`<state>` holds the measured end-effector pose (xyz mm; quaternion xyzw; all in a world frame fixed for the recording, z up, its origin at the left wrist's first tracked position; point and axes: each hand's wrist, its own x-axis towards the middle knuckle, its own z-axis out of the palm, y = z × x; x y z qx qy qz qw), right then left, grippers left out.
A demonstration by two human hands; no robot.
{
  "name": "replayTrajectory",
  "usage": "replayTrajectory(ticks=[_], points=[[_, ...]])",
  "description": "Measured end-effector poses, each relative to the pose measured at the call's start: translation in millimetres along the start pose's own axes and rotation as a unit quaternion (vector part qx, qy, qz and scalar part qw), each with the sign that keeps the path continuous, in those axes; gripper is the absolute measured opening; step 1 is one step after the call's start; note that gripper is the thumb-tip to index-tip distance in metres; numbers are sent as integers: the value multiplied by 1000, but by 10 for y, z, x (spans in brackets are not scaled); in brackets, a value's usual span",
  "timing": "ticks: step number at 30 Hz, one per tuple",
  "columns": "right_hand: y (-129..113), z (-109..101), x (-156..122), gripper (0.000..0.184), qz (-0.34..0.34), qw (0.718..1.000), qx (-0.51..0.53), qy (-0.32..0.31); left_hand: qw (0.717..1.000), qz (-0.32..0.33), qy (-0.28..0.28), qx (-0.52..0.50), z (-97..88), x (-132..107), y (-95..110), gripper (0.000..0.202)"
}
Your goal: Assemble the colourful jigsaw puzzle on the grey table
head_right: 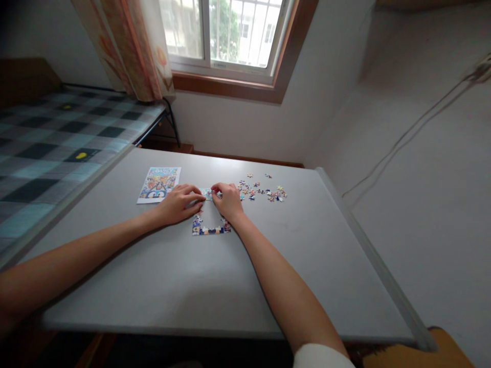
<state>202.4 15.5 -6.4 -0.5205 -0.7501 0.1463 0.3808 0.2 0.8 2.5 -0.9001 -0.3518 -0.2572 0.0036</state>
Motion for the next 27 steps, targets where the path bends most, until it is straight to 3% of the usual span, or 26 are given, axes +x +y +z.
replayTrajectory(ticks=[10, 15, 19, 27], points=[[96, -13, 56, 13, 23, 976, 197, 91, 1000, 3, 1, -5, -4, -4, -1, 19], [113, 11, 48, 21, 29, 962, 267, 54, 1000, 0, -3, -12, -15, 6, 16, 20], [119, 0, 55, 28, 19, 971, 238, 27, 1000, 0, -6, -6, -14, 9, 21, 20], [60, 19, 113, 27, -71, 993, 96, -20, 1000, -1, -6, -2, 1, -2, -1, 19]])
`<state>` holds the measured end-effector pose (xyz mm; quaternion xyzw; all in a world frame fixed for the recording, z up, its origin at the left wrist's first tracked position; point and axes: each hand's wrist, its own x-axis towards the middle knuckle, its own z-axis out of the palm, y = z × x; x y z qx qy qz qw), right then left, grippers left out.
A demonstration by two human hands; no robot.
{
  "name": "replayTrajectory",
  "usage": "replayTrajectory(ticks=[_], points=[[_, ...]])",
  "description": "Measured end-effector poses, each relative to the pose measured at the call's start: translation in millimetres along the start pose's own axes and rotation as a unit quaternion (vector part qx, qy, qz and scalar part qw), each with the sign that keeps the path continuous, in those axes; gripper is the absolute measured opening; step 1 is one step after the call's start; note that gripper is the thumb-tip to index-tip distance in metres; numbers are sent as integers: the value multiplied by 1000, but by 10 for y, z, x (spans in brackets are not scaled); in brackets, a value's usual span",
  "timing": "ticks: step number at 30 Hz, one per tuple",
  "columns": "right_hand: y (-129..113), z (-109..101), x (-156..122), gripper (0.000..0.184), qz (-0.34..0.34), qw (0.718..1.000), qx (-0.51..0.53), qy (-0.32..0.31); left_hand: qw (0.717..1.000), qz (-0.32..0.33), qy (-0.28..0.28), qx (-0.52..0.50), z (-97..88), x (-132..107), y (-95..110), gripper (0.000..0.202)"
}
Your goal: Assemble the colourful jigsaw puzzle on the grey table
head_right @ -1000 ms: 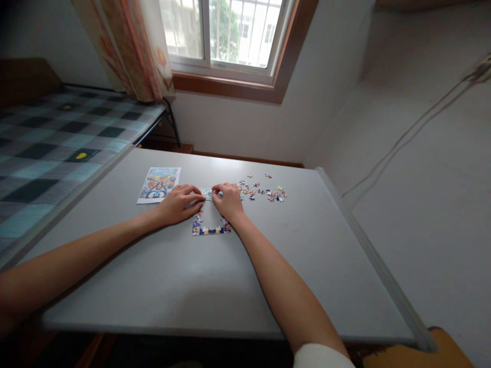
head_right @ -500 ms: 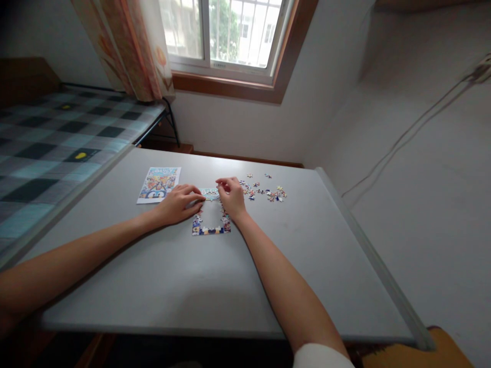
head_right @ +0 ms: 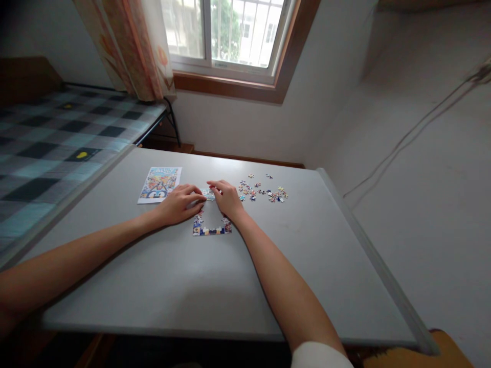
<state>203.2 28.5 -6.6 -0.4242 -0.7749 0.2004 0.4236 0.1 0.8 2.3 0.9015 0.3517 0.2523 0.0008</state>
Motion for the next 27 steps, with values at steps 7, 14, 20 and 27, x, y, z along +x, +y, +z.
replayTrajectory(ticks=[7, 14, 20, 27], points=[[-17, 55, 12, 27, -7, 999, -39, -32, 1000, -1, -7, -1, 18, -7, -28, 20], [-52, 69, 7, 26, -16, 997, -71, -29, 1000, -1, -6, -8, 19, -8, -23, 21], [-75, 79, 1, 23, 1, 996, -89, -25, 1000, -1, -4, -13, 3, 3, -10, 20], [-92, 52, -26, 25, -14, 989, -140, -43, 1000, 2, -3, -13, 5, 4, -15, 20]])
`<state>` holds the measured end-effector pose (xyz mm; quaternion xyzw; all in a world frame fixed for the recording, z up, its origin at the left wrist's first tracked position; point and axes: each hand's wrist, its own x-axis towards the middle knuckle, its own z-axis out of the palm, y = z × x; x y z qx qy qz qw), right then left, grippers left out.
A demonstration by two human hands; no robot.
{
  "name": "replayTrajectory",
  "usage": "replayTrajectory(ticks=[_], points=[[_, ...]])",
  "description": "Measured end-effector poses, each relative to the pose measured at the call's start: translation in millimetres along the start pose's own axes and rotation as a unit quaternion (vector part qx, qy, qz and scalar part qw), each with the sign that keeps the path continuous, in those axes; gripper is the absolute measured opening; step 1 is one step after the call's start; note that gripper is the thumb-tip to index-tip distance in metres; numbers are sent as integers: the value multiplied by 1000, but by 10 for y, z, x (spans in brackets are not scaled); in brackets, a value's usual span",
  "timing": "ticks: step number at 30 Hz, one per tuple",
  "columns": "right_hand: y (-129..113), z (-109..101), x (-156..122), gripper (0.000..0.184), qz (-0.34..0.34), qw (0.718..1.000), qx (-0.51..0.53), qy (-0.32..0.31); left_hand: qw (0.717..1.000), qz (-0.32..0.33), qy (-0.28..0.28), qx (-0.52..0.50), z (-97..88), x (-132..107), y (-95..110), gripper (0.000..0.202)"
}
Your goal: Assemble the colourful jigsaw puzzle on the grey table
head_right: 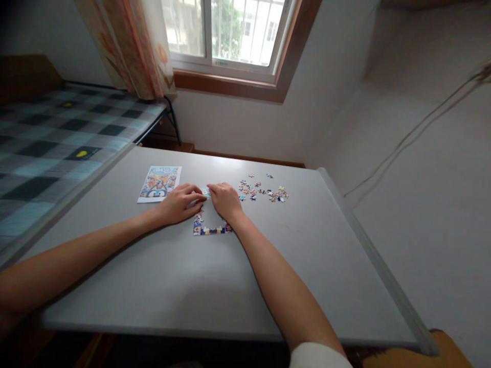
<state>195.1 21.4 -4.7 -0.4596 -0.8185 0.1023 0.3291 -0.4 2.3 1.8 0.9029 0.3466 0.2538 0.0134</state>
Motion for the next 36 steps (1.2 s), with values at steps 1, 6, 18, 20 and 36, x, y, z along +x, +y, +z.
replayTrajectory(ticks=[1, 6, 18, 20, 36], points=[[-1, -10, -5, 26, -4, 1000, -6, 1, 1000, 1, 1, -1, 3, -4, -2, 20], [42, -94, -20, 35, -17, 999, -30, 34, 1000, 3, 7, -1, 18, -21, -7, 20], [246, -137, -115, 34, -22, 999, -20, 24, 1000, 0, 9, -10, -13, -4, 22, 19], [224, -130, -121, 33, -39, 999, -24, 8, 1000, 2, 8, -6, -10, -4, 19, 19], [188, -125, -131, 29, -57, 998, -23, -12, 1000, 3, 3, -1, 5, -7, -1, 20]])
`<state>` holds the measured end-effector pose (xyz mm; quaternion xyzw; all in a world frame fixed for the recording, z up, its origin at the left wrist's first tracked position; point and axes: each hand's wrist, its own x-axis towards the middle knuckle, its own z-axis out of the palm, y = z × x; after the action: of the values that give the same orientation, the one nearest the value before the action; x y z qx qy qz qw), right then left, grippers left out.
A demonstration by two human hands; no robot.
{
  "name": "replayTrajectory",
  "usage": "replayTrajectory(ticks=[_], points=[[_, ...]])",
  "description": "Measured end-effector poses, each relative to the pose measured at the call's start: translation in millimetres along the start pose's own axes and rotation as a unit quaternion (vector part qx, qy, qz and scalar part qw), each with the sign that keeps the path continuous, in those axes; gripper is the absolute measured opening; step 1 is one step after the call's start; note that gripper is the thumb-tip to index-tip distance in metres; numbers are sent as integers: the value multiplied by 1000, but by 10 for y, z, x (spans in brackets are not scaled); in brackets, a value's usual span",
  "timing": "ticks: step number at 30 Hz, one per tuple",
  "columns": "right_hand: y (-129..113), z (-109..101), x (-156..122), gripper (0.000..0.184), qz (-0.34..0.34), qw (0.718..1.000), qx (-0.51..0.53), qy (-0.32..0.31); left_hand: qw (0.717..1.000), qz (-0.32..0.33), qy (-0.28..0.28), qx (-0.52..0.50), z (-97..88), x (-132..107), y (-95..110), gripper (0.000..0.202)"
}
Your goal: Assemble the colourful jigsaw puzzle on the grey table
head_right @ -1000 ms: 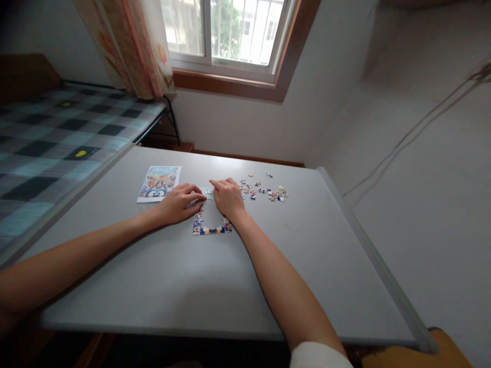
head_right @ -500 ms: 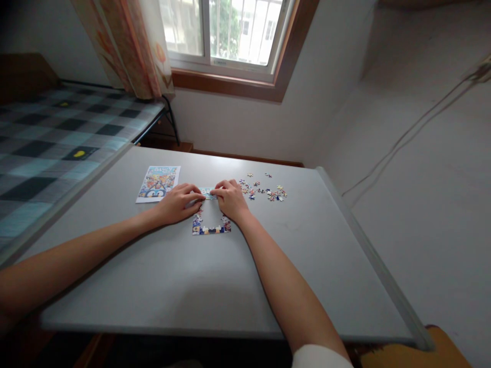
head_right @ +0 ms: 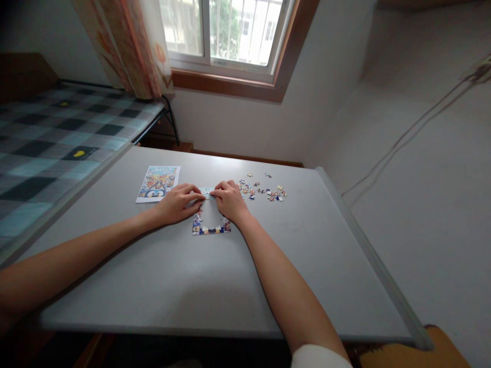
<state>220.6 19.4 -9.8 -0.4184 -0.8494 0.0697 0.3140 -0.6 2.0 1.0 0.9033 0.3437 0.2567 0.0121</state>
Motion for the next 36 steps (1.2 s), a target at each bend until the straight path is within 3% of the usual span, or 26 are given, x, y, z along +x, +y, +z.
replayTrajectory(ticks=[8, 20, 29, 36], points=[[-11, -20, 1, 33, 34, 999, 1, 38, 1000, 0, 1, 2, -1, -2, 7, 20], [-5, -9, -2, 35, 14, 1000, -21, -18, 1000, 1, 0, 4, -8, 12, 24, 19], [-19, 10, 11, 33, 46, 998, -31, -22, 1000, 1, 0, 2, 7, 3, 5, 20], [-33, 7, 25, 37, 88, 996, 1, 35, 1000, 5, 2, 2, -16, 8, 21, 21]])
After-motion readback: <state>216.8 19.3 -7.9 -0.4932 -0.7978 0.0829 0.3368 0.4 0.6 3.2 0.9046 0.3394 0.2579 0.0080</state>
